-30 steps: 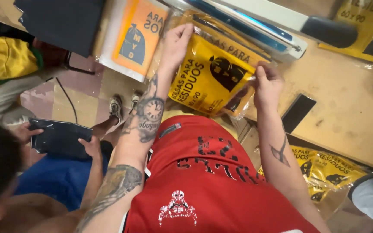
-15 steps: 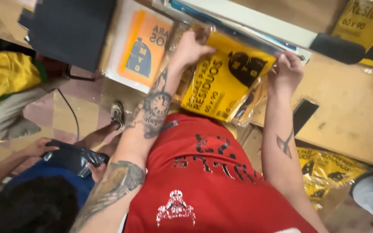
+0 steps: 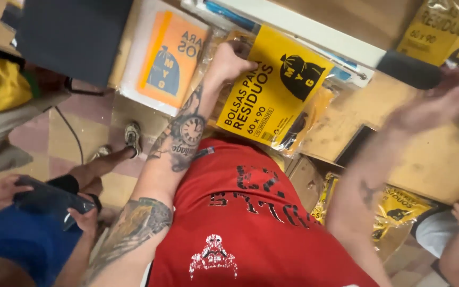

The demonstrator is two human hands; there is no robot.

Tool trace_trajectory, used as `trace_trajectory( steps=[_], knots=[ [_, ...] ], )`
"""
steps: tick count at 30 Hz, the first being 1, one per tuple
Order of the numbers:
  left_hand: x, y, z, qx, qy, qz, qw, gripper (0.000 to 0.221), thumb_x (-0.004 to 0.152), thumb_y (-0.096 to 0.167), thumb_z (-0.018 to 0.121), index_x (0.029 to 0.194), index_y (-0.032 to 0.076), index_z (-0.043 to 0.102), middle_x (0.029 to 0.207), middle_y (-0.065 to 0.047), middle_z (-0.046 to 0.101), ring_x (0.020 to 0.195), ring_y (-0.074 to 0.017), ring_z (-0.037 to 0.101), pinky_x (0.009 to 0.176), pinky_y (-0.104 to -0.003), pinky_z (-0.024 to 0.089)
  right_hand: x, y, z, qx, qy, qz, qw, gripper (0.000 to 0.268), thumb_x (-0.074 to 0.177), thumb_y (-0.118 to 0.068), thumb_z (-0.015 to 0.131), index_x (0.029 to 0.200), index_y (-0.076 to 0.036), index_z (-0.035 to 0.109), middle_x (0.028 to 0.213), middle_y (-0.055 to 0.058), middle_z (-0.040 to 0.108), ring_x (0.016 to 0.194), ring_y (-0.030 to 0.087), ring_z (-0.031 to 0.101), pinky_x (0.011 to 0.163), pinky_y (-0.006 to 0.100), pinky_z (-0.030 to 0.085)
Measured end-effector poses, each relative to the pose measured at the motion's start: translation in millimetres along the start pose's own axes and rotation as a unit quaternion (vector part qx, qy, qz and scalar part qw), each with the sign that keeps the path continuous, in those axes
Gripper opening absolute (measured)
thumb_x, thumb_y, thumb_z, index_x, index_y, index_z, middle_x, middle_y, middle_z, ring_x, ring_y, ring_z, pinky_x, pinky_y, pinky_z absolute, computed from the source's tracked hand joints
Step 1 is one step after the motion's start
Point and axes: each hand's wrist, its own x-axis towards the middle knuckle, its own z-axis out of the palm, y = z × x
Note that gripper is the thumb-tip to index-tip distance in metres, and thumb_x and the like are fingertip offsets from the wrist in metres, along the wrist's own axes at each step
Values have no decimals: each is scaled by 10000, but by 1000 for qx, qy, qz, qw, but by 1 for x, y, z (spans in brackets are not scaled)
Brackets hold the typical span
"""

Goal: Sorting and arranging yellow plastic bag packages on a workbench in a factory setting.

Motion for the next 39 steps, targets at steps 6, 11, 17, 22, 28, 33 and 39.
trace_trajectory(
  steps=[6, 11, 17, 22, 28, 33, 39],
  knots=[
    [1, 1, -4, -1, 4, -32, 999, 324, 854, 130, 796, 1138, 43, 667, 1059, -80, 745, 830, -147, 765, 701, -206, 681, 15, -69, 96, -694, -528, -125, 473, 339, 1178, -377, 542, 1197, -163, 804, 1051, 37, 777, 947, 288, 684, 722, 470, 457],
    [3, 0, -5, -60, 5, -57, 997, 854, 859, 119, 784, 1538, -42, 291, 1470, -206, 552, 1210, -286, 714, 963, -331, 674, 16, 12, 76, -681, -570, 16, 460, 500, 1162, -390, 365, 1257, -48, 718, 969, 137, 756, 810, 255, 681, 585, 369, 550],
    [12, -5, -9, 21, -77, 37, 996, 401, 866, 213, 770, 1207, 40, 650, 1238, -110, 741, 1097, -228, 778, 886, -331, 698, 37, 81, 28, -597, -549, -181, 557, 334, 1063, -288, 419, 769, -143, 481, 694, -2, 428, 635, 171, 388, 497, 307, 243],
    [-14, 20, -1, 49, -121, -15, 991, 187, 944, 159, 693, 1109, 83, 647, 1090, -53, 759, 887, -120, 779, 690, -198, 663, 34, 78, 35, -628, -542, -149, 538, 455, 1050, -349, 356, 867, -140, 717, 646, -13, 554, 542, 138, 459, 418, 271, 297],
    [6, 7, 15, 44, -97, 17, 994, 756, 873, 193, 732, 1516, 26, 371, 1513, -175, 511, 1181, -233, 718, 932, -328, 658, 27, 67, 40, -640, -519, -163, 542, 475, 1010, -378, 377, 887, -152, 777, 753, 1, 683, 619, 180, 573, 442, 311, 355],
    [7, 5, 17, -6, -109, -18, 994, 372, 902, 134, 717, 1243, 56, 591, 1164, -106, 745, 924, -177, 801, 727, -257, 697, 28, 69, 33, -641, -516, -179, 539, 481, 1020, -395, 384, 890, -176, 792, 746, -17, 693, 605, 166, 581, 429, 301, 345],
    [10, 4, 18, -12, -97, -28, 995, 309, 879, 121, 746, 1159, 64, 628, 1128, -105, 757, 938, -194, 795, 761, -278, 690, 27, 71, 32, -644, -503, -197, 541, 478, 1024, -398, 418, 981, -182, 842, 827, -7, 760, 668, 194, 651, 445, 331, 390]
  ],
)
